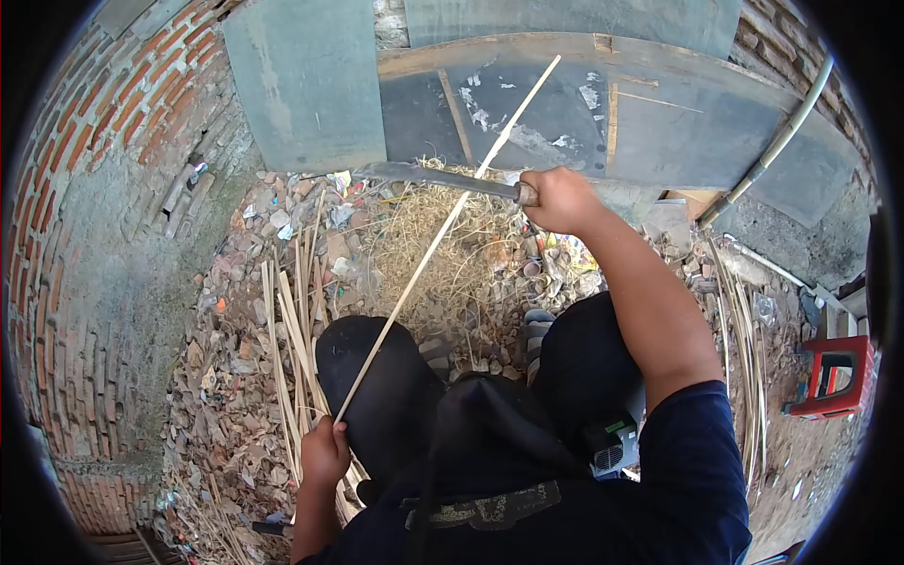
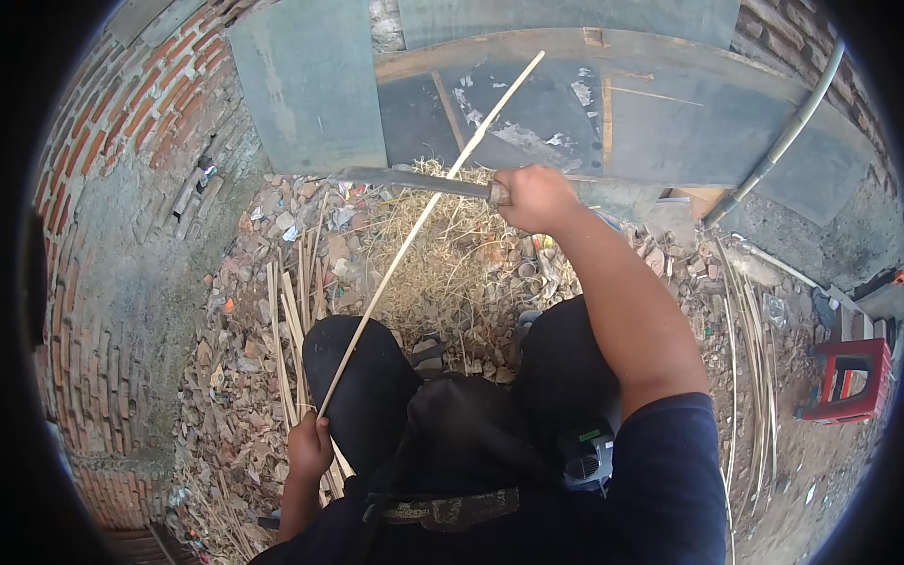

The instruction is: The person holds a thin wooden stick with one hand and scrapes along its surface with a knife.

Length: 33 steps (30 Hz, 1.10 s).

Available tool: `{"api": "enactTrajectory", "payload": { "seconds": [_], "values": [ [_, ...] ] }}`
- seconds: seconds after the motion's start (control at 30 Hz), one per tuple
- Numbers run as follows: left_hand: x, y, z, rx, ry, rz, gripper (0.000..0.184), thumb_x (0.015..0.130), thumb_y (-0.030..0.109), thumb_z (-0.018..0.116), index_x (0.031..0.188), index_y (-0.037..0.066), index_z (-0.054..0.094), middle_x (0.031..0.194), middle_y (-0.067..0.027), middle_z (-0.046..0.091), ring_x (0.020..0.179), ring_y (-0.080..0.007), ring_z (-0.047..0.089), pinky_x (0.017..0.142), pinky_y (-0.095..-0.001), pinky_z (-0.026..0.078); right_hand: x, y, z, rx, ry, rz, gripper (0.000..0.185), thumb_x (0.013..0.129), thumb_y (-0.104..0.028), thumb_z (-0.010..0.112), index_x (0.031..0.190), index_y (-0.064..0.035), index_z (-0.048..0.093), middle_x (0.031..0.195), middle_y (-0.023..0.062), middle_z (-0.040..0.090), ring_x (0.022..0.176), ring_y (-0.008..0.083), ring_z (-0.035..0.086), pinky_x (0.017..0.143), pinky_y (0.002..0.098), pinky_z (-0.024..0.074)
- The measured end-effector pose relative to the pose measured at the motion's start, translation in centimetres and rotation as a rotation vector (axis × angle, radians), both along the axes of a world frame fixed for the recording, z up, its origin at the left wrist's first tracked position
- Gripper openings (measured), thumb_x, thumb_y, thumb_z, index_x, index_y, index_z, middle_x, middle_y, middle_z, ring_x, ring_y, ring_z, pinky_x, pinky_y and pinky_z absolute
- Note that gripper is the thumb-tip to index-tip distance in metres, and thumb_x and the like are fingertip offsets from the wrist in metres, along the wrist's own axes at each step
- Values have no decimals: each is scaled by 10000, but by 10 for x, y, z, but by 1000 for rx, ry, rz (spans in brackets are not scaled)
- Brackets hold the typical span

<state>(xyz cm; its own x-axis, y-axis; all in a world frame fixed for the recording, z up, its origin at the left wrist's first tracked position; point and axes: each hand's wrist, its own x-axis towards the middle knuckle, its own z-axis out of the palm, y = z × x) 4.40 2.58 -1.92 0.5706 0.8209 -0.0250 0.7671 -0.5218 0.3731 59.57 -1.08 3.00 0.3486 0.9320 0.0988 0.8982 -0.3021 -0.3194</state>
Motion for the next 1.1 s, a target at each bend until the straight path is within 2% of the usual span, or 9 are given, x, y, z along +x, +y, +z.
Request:
{"api": "enactTrajectory", "payload": {
  "seconds": [0.07, 0.2, 0.33, 0.43, 0.47, 0.6, 0.7, 0.93, 1.1],
  "values": [
    [1, 2, -2, -18, -21, -10, 303, 1043, 257, 541, 848, 25, 520, 652, -257, 595, 629, -506, 601, 556, -562, 441, -16, -1, 6, 42, -12, 98, 200, 754, -200, 693, 920, -92, 666, 803, 177, 705, 821, 411, 690, 749, 521, 545],
    [-4, 4, -3, -30, -20, -6, 311, 1052, 258, 531, 849, 21, 523, 644, -253, 587, 627, -504, 596, 557, -556, 440, 1, 5, 4, -33, 106, -74, 239, 780, -208, 670, 989, -96, 695, 891, 174, 729, 901, 395, 702, 832, 516, 555],
    [-4, 7, 20, -99, -9, -33, 346, 1063, 271, 522, 833, 13, 524, 638, -254, 562, 622, -499, 588, 551, -535, 431, 11, 8, -12, -32, 39, -125, 248, 787, -202, 662, 1004, -86, 692, 926, 187, 731, 948, 390, 699, 861, 515, 552],
    [-9, 7, 24, -183, -58, -32, 384, 1071, 283, 514, 808, 4, 516, 630, -251, 538, 608, -492, 569, 542, -508, 418, -4, 5, -1, -30, -33, -36, 239, 792, -214, 668, 997, -91, 687, 925, 179, 733, 933, 388, 703, 857, 518, 554],
    [-11, 8, 24, -211, -79, -32, 396, 1074, 287, 511, 799, 2, 512, 628, -249, 532, 603, -489, 562, 540, -499, 414, -12, 6, 8, -116, -25, 5, 229, 789, -228, 686, 974, -93, 679, 920, 168, 734, 921, 381, 707, 846, 522, 555],
    [-13, 3, 20, -250, -102, -30, 424, 1079, 296, 502, 777, -1, 503, 619, -240, 518, 584, -476, 540, 535, -477, 405, -19, 4, 7, -90, -72, 135, 214, 755, -214, 690, 932, -97, 662, 827, 170, 715, 851, 403, 695, 772, 516, 552],
    [-14, 5, 20, -233, -81, -38, 433, 1079, 306, 502, 774, -2, 502, 619, -241, 518, 580, -476, 537, 534, -477, 404, 10, 10, -13, -73, 88, -87, 246, 779, -222, 686, 987, -89, 684, 916, 184, 728, 908, 398, 701, 842, 512, 555],
    [-14, 5, 9, -225, -108, -45, 417, 1074, 291, 497, 773, 2, 505, 619, -251, 526, 592, -493, 546, 537, -493, 410, -4, 6, -2, -17, 52, -11, 261, 776, -219, 673, 1011, -107, 694, 906, 208, 723, 920, 411, 698, 840, 507, 557],
    [-11, 7, 5, -194, -92, -33, 400, 1072, 275, 498, 776, 6, 503, 626, -259, 527, 610, -499, 554, 544, -500, 417, 23, 2, -10, -4, 105, -199, 320, 790, -224, 678, 1089, -112, 697, 956, 208, 730, 956, 408, 698, 869, 500, 562]
  ]
}}
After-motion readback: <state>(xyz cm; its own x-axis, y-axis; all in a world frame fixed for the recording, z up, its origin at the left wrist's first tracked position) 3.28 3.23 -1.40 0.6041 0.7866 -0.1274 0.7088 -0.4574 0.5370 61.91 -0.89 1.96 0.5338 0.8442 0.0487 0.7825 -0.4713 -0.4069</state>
